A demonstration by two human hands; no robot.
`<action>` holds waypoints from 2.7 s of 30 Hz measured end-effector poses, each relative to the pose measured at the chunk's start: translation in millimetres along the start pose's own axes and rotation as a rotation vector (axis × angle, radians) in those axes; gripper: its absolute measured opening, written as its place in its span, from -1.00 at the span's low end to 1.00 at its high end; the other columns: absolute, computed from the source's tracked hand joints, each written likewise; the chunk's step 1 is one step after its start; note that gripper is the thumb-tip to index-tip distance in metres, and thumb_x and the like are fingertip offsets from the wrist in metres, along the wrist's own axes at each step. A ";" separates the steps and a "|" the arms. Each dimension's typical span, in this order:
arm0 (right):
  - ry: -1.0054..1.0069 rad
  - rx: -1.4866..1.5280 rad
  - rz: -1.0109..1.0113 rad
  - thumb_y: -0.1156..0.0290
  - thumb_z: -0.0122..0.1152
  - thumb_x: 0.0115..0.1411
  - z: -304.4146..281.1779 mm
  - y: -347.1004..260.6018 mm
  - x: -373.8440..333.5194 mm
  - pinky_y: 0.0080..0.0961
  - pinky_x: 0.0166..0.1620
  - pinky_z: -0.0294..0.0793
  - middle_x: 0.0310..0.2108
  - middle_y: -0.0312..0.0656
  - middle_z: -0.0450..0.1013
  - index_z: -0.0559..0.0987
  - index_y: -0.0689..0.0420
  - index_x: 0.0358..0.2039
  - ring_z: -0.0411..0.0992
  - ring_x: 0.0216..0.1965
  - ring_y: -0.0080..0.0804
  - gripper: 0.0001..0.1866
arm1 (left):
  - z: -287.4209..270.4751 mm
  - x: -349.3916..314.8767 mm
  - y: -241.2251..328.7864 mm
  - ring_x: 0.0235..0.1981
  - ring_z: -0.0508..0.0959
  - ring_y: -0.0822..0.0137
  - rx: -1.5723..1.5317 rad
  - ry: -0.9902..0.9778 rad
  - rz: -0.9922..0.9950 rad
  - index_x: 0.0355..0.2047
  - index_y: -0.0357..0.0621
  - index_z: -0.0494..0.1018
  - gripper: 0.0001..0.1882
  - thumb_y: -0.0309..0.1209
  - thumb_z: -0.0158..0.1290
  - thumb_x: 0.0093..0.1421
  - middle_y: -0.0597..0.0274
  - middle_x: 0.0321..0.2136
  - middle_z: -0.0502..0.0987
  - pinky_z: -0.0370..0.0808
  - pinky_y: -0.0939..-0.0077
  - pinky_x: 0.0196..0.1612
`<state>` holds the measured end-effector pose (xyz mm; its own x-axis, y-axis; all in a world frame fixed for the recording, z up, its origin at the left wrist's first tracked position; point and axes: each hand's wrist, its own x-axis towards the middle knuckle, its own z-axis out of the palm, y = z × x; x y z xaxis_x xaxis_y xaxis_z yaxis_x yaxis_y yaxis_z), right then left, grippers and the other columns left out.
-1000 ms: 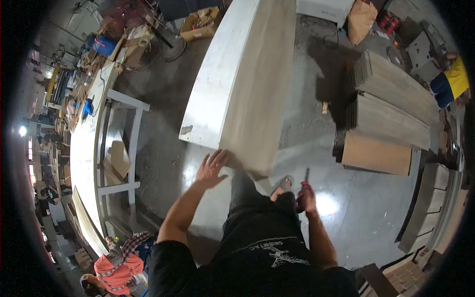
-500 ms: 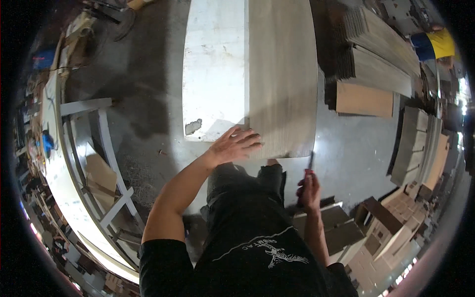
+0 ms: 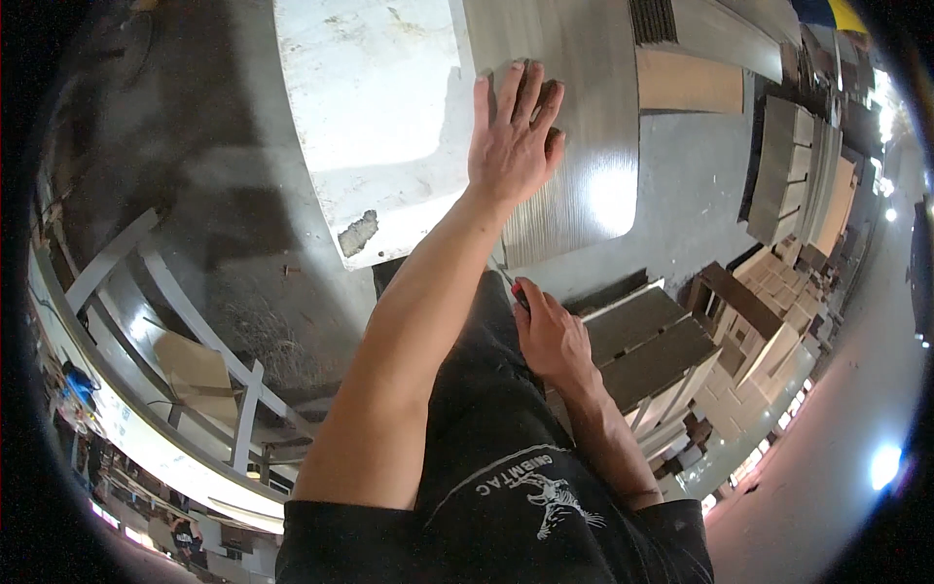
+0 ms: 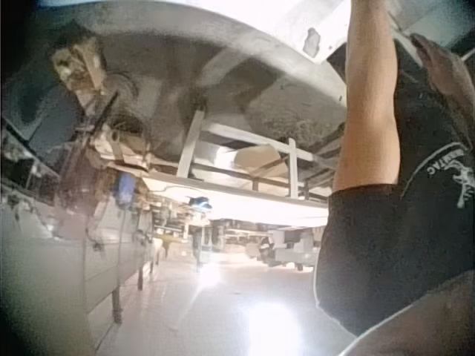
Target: Trim the edges of laminated wooden panels using a manual cutting tool.
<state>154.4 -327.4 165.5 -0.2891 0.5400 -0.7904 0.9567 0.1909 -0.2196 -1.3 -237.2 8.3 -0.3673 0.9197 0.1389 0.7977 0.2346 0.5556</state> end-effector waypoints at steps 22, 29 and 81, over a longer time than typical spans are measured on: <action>-0.029 -0.180 0.167 0.22 0.00 0.44 2.1 -10.4 4.6 0.11 -0.10 0.48 -0.19 0.13 0.58 0.43 0.07 0.16 0.53 -0.14 0.26 -0.65 | 11.8 -4.5 -5.8 0.50 0.06 0.18 -0.010 -0.012 -0.034 0.34 0.18 0.35 -0.39 -0.02 0.03 0.31 0.26 0.45 0.18 -0.26 -0.49 0.45; -0.189 -0.158 0.269 0.15 -0.20 0.51 -0.8 -9.8 7.1 0.18 0.09 0.44 -0.01 0.12 0.54 0.37 -0.10 0.18 0.51 0.01 0.30 -0.67 | 13.7 -4.3 -5.4 0.49 0.06 0.19 -0.008 -0.012 -0.034 0.35 0.21 0.34 -0.39 -0.01 0.02 0.31 0.28 0.44 0.18 -0.26 -0.51 0.45; 0.399 1.598 0.046 0.11 -0.08 0.55 150.5 58.8 -70.8 -0.62 -0.47 0.27 -0.48 -0.38 0.39 0.50 0.12 0.15 0.31 -0.55 -0.63 -0.60 | -80.7 -229.5 -46.2 -0.16 0.67 0.00 -0.513 -0.846 -0.374 -0.13 -0.32 0.53 -0.64 -0.19 0.05 0.38 -0.13 -0.20 0.65 0.55 0.21 -0.06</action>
<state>235.9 -477.8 122.5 -0.0089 0.7329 -0.6802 -0.0463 -0.6798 -0.7319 7.6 -484.5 16.8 0.0625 0.7827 -0.6192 0.3327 0.5686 0.7523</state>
